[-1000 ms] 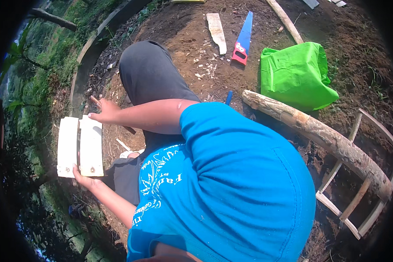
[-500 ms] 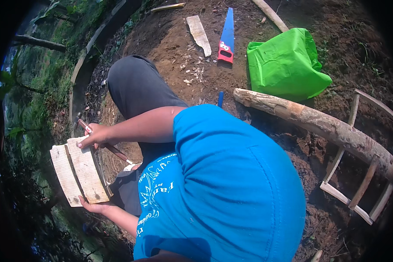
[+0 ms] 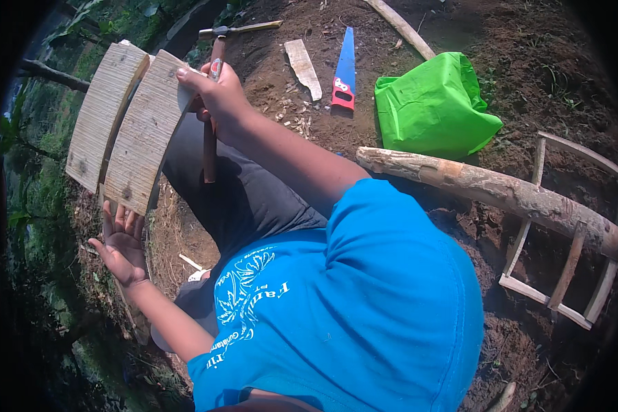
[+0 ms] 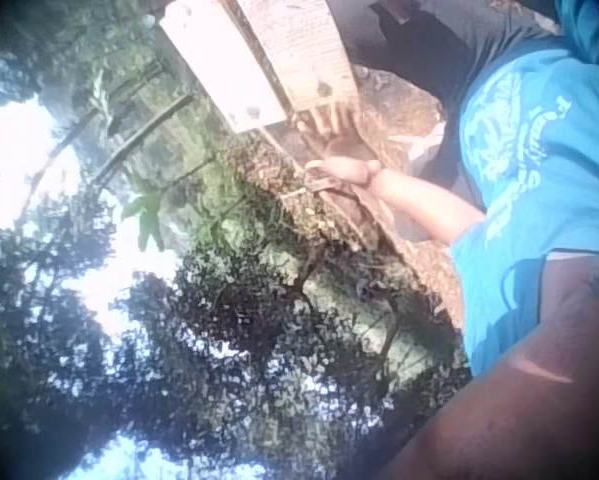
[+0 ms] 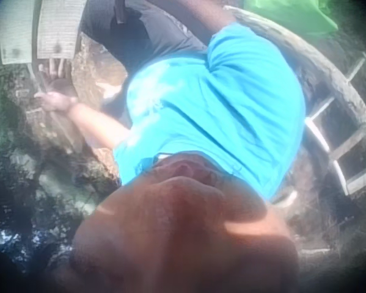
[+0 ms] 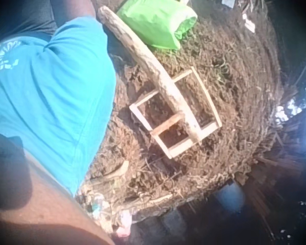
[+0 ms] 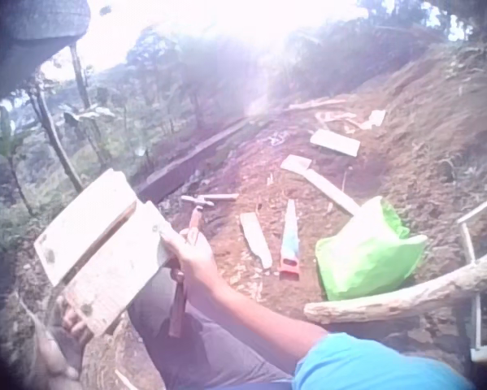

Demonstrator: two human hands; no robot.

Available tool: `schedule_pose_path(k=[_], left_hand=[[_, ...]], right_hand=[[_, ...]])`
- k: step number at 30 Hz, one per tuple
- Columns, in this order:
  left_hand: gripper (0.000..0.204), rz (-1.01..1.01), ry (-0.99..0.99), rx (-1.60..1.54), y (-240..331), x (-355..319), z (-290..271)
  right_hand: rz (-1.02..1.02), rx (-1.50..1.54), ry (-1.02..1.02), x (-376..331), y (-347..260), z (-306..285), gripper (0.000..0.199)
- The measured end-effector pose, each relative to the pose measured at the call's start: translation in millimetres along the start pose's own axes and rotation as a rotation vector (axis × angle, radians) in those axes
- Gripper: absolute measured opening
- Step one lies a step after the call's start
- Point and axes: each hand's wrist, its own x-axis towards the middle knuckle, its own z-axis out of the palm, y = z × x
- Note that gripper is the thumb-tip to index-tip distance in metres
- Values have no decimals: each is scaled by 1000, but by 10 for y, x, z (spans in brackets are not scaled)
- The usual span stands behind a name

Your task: The person assembles a small wooden box while sitting on the ground, using a hammer to drive nails into the wooden panels and a blue-handled tool to fit the pieces together. They handle multiple wooden boards and the partially finished box structure.

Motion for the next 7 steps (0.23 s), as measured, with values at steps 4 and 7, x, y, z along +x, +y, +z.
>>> schedule_pose_path(k=[4, 7], left_hand=[[73, -177, -10, 364, -417, 85, -296], [65, -362, 55, 709, -755, 20, -703]], right_hand=[[-160, -142, 274, -121, -431, -700, 51], [-277, -300, 562, -251, -439, -1246, 40]])
